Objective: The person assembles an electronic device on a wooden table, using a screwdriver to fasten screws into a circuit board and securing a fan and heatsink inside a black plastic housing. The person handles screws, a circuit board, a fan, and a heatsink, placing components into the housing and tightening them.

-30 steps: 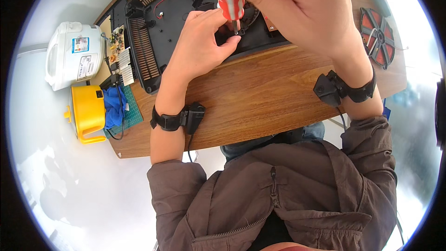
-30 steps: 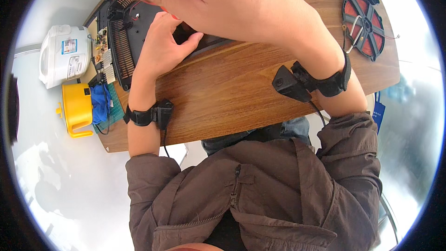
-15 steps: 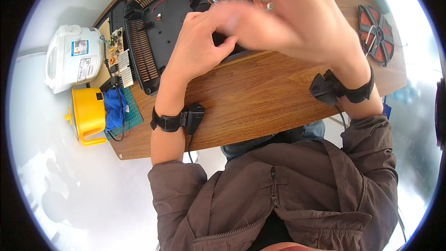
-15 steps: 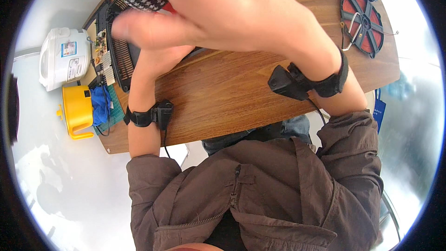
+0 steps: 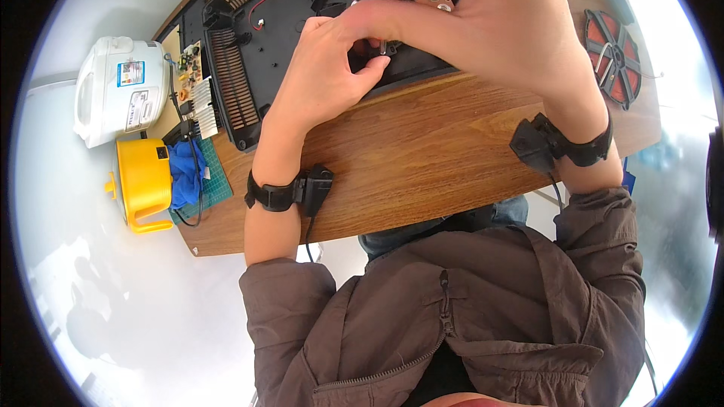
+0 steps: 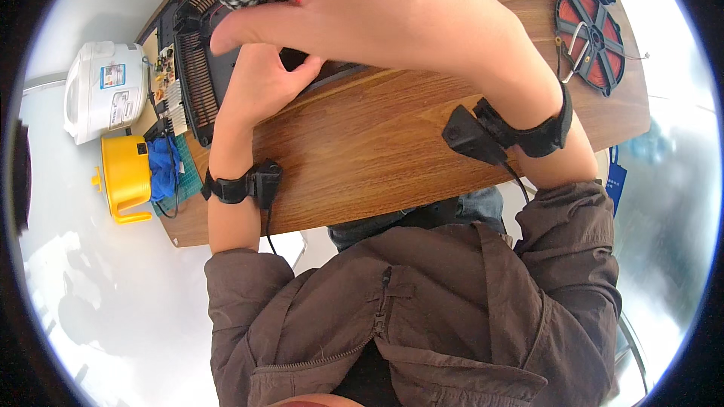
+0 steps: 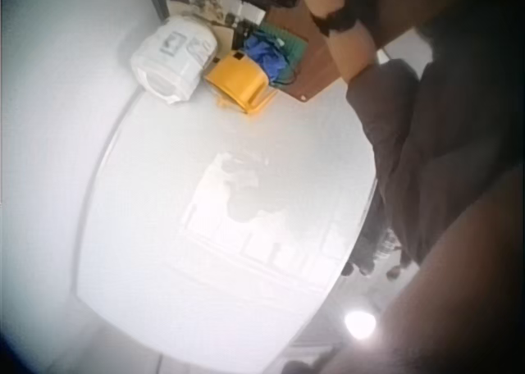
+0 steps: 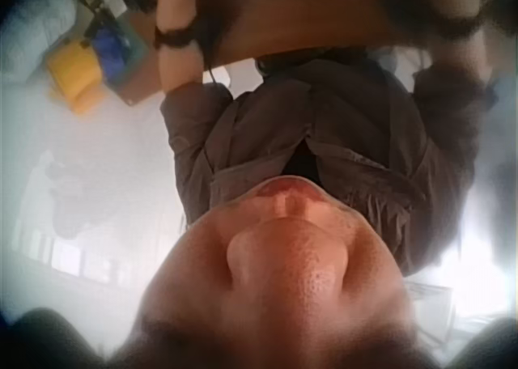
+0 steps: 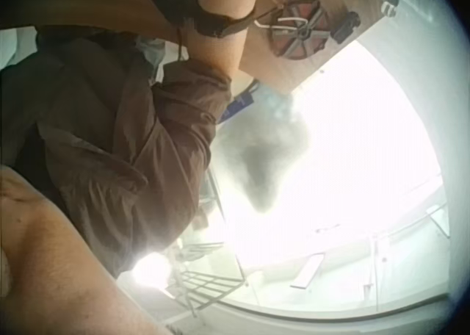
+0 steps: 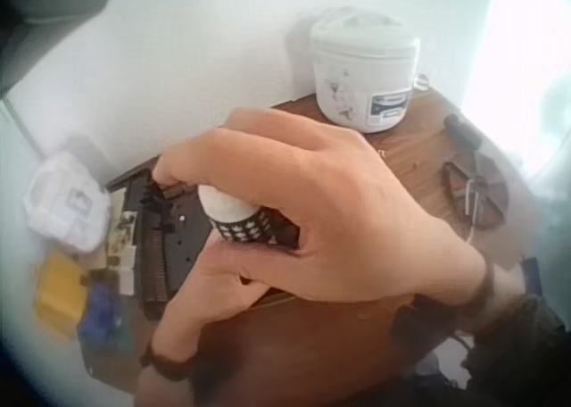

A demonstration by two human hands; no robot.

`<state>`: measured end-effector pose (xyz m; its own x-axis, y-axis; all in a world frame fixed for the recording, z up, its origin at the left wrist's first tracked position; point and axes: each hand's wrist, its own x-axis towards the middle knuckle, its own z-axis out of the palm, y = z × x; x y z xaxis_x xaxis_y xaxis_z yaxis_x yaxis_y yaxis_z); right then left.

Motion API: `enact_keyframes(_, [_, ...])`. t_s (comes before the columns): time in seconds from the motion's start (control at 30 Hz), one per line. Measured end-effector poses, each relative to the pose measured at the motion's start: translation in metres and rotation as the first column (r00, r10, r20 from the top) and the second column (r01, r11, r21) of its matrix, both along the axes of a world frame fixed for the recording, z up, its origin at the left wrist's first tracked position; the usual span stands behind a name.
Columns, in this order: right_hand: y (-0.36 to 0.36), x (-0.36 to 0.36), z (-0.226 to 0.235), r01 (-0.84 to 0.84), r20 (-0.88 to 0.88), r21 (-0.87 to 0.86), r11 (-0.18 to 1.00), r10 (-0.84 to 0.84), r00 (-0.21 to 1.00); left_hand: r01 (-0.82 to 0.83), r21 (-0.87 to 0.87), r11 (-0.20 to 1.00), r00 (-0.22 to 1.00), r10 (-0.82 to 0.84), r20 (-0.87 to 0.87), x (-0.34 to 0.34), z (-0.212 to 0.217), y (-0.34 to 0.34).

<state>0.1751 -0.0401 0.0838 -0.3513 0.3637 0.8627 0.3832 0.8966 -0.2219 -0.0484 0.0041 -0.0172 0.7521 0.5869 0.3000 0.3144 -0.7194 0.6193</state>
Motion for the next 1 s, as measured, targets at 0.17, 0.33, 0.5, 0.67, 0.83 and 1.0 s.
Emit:
enact_keyframes(0.17, [-0.009,0.002,0.011,-0.072,-0.027,-0.038,0.997,0.072,0.997,0.009,0.033,0.999,1.000,-0.009,-0.003,0.003,0.006,-0.001])
enact_keyframes(0.33, [0.005,0.013,0.000,-0.102,0.020,-0.032,0.994,0.102,0.995,-0.008,0.091,0.996,1.000,0.011,-0.029,0.001,0.005,-0.001])
enact_keyframes(0.5, [0.003,0.005,-0.006,-0.120,-0.071,-0.070,0.990,0.115,0.991,-0.025,-0.014,1.000,1.000,0.025,0.008,0.004,0.011,-0.005])
enact_keyframes(0.67, [0.020,0.020,-0.012,-0.212,0.033,-0.081,0.974,0.215,0.976,-0.003,0.008,1.000,0.999,0.003,-0.033,0.002,0.007,-0.003])
enact_keyframes(0.83, [0.007,0.004,-0.004,-0.217,-0.034,-0.084,0.972,0.215,0.976,0.021,0.000,1.000,1.000,-0.021,-0.004,0.006,0.013,-0.002])
enact_keyframes(1.0, [-0.007,0.013,0.021,0.007,0.249,-0.321,0.947,0.077,0.966,0.010,0.071,0.997,1.000,-0.008,-0.026,0.000,0.015,-0.004])
